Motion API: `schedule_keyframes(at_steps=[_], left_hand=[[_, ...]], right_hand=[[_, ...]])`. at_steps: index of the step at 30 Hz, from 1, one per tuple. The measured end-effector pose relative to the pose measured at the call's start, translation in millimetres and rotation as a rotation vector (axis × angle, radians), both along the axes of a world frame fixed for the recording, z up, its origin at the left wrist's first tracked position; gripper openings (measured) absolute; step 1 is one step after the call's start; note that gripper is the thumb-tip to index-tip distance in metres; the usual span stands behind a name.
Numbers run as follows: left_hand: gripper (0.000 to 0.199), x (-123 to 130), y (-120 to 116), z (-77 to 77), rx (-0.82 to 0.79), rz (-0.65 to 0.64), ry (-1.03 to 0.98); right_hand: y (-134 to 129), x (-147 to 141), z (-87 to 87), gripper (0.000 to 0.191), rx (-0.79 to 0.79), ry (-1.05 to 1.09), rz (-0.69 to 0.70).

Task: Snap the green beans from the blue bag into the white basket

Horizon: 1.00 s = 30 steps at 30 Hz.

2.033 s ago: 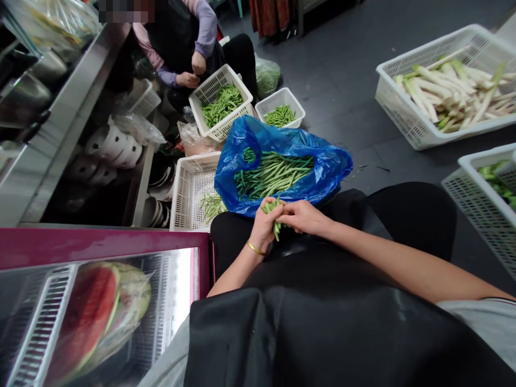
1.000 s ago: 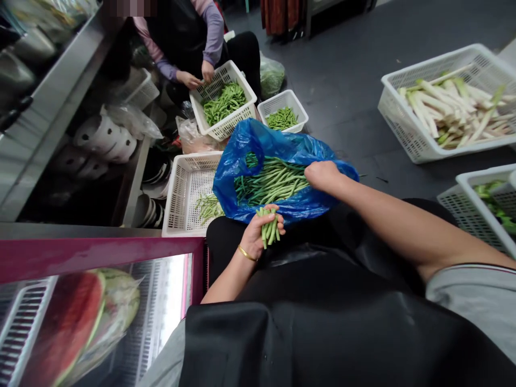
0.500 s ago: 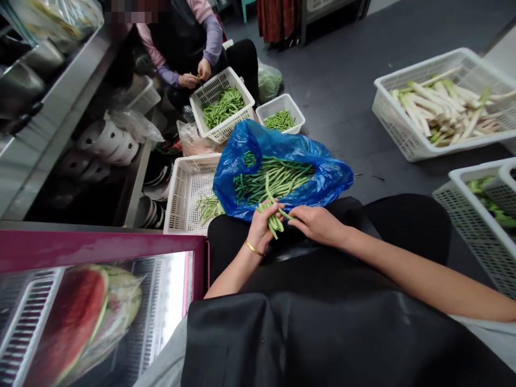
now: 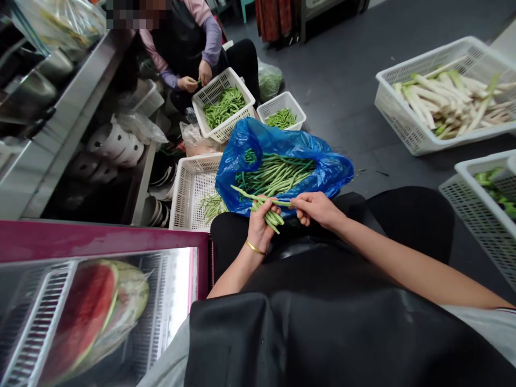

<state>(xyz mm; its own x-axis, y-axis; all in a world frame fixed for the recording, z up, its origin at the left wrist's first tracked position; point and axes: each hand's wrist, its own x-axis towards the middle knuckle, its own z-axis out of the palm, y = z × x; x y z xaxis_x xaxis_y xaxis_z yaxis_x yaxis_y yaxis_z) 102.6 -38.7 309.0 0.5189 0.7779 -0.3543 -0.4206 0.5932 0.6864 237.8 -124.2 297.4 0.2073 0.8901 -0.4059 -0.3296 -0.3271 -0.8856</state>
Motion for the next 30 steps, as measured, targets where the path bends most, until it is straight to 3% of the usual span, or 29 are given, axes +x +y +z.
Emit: schedule_keyframes(at_steps=[2,4,10,12,15,16,18,21,23,26,28,30], left_hand=[[0.041,-1.2,1.7,-3.8,-0.01,-0.017,0.024],[0.041,-1.6,0.8,-5.5,0.01,-0.035,0.052],[0.039,-8.1,-10.8,11.2,0.393,-0.032,0.239],[0.038,-12.5,-10.0,16.0,0.415,-0.14,0.262],[0.038,-16.0,-4.9,15.0,0.32,-0.391,0.212],[0.038,-16.1,-3.6,13.3,0.292,-0.48,0.194],[0.035,-15.0,-2.8,9.4,0.278,-0.637,0.186],[0.031,-12.5,-3.8,3.5,0.259,-0.767,0.223],[0.032,-11.4,-2.2,-1.6,0.161,-0.706,0.249],[0.033,-11.3,6.3,-11.0,-0.055,-0.511,0.231],[0.033,-12.1,12.9,-15.8,-0.152,-0.429,0.163],[0.033,-13.2,16.9,-17.6,-0.188,-0.406,0.105]], right_hand=[[-1.7,3.9,-3.1,0.047,-0.029,-0.057,0.186],[0.6,7.2,-5.8,0.047,-0.031,-0.078,0.209],[15.9,18.3,-10.6,0.05,-0.037,-0.045,-0.373],[11.0,26.8,-8.0,0.048,-0.023,-0.108,-0.276],[3.3,42.6,1.6,0.043,0.025,-0.324,0.189],[3.9,47.3,6.2,0.045,0.039,-0.382,0.285],[10.4,53.1,16.8,0.054,0.05,-0.414,0.314],[20.2,46.0,35.1,0.054,0.052,-0.421,0.19],[16.4,30.7,47.4,0.044,0.126,-0.539,0.102],[-2.4,7.6,58.8,0.033,0.283,-0.683,0.063],[-11.2,1.6,57.1,0.031,0.26,-0.602,-0.001],[-11.0,3.1,47.4,0.036,0.138,-0.372,-0.072]])
